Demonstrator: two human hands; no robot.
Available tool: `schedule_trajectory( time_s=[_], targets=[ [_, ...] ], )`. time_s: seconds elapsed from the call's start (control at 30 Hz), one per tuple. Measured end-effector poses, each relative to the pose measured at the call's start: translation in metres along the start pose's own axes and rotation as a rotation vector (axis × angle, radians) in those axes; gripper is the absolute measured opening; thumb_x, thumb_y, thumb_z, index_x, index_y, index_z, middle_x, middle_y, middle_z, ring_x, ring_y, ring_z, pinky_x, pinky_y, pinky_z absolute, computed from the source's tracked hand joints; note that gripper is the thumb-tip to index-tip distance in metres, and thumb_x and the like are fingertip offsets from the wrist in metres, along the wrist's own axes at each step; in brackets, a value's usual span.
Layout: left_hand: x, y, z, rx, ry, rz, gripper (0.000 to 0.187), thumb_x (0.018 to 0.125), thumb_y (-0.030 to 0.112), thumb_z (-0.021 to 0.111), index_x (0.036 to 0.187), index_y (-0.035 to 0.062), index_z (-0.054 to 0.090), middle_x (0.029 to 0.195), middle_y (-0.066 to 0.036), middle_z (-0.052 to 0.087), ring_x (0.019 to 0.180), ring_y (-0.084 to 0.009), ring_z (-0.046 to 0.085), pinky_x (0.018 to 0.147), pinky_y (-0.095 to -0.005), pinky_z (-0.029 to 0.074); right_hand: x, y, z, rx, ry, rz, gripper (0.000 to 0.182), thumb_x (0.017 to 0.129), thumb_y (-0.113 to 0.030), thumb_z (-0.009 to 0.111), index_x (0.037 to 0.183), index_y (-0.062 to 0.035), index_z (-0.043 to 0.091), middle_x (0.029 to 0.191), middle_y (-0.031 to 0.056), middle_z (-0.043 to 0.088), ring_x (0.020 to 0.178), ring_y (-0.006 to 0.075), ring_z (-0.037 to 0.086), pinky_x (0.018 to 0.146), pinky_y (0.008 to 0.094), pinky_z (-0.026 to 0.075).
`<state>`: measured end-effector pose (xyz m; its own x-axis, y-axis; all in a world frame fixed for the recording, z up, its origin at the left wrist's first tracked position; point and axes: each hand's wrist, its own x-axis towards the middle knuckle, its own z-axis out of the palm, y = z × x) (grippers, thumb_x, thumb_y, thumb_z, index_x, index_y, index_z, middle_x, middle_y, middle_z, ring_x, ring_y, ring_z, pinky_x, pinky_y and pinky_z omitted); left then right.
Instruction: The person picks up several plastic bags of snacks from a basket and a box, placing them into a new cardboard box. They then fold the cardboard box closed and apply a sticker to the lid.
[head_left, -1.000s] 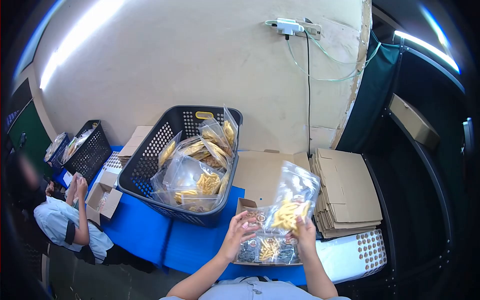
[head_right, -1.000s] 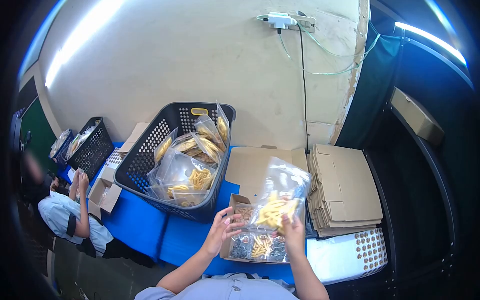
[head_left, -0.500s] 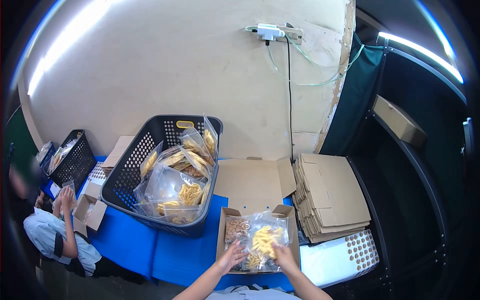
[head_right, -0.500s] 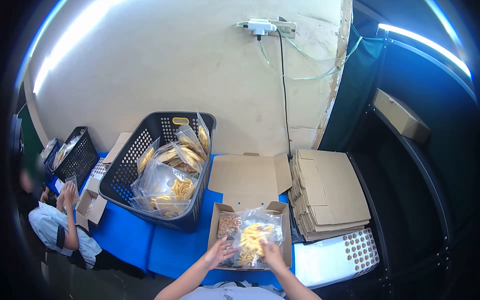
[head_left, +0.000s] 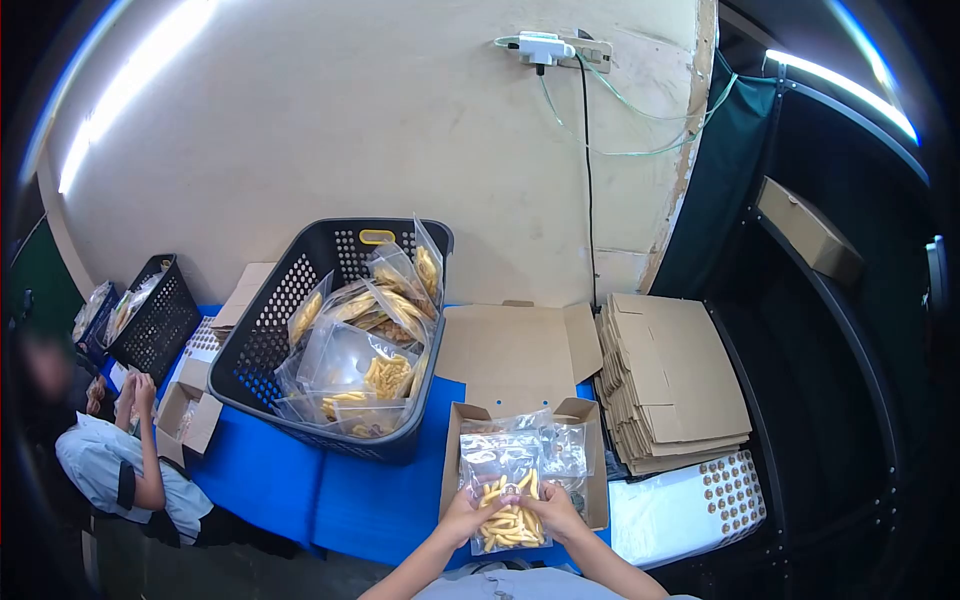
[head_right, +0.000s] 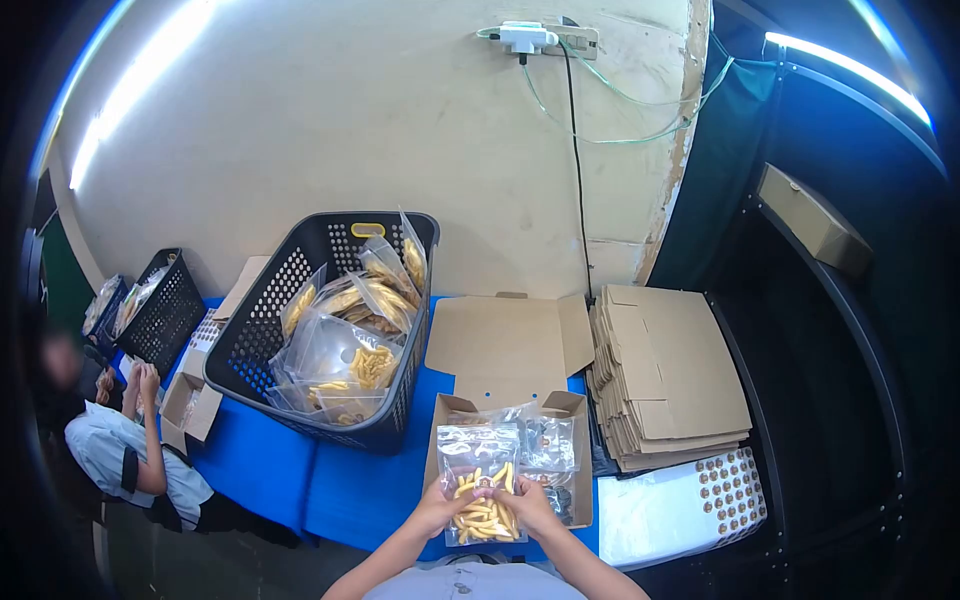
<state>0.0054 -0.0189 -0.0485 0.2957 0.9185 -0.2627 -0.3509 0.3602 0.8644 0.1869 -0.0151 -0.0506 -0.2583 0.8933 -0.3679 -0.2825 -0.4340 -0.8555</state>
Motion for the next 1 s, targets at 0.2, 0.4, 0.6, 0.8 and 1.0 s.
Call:
schedule_trajectory(
  time_s=[0.2,0.4,0.6,0.8,1.0],
  targets=[
    [0.003,-0.008,-0.003,0.098,0.129,0.044,0.032,0.088,0.009,0.065,0.116,0.0024,0.051,0.102,-0.010,0.061,0.090,-0.0140,0.062,0.077,-0.0277,0.053,0.002,0.005,-0.001,0.129,-0.012,0.079,0.022,0.087,-0.013,0.066,0.101,0.0020,0.062,0.093,0.0083,0.067,0.083,0.0122,0.064,0.074,0.0251,0.051],
    [-0.004,-0.019,0.006,0.253,0.112,0.318,0.045,0.081,0.000,0.070,0.119,0.0043,0.046,0.102,-0.007,0.056,0.094,-0.0144,0.060,0.081,-0.0272,0.052,-0.009,-0.014,0.014,-0.057,0.022,0.013,0.026,0.089,-0.021,0.065,0.100,0.0028,0.064,0.090,0.0071,0.067,0.079,0.0109,0.064,0.069,0.0250,0.051],
    [-0.013,-0.007,0.014,0.238,0.099,0.277,0.049,0.078,0.004,0.074,0.117,0.0061,0.044,0.105,-0.008,0.055,0.100,-0.0156,0.056,0.084,-0.0295,0.048,-0.014,-0.012,0.010,0.122,-0.010,0.037,0.026,0.087,-0.019,0.068,0.100,0.0030,0.064,0.090,0.0072,0.067,0.078,0.0106,0.063,0.067,0.0240,0.050],
    [-0.015,-0.016,0.014,0.248,0.099,0.257,0.041,0.084,0.008,0.068,0.120,0.0059,0.048,0.103,-0.007,0.057,0.095,-0.0138,0.058,0.082,-0.0271,0.048,-0.019,-0.006,0.015,0.055,-0.004,-0.077,0.020,0.085,-0.010,0.068,0.100,0.0006,0.061,0.095,0.0080,0.066,0.085,0.0123,0.063,0.074,0.0266,0.051],
    [-0.017,-0.010,0.007,0.150,0.138,0.253,0.046,0.083,0.011,0.070,0.123,0.0063,0.046,0.103,-0.008,0.057,0.096,-0.0140,0.058,0.082,-0.0281,0.049,-0.026,-0.016,0.024,-0.016,-0.007,-0.153,0.028,0.087,-0.011,0.066,0.110,0.0013,0.057,0.099,0.0081,0.066,0.089,0.0128,0.062,0.079,0.0272,0.049]
  ],
)
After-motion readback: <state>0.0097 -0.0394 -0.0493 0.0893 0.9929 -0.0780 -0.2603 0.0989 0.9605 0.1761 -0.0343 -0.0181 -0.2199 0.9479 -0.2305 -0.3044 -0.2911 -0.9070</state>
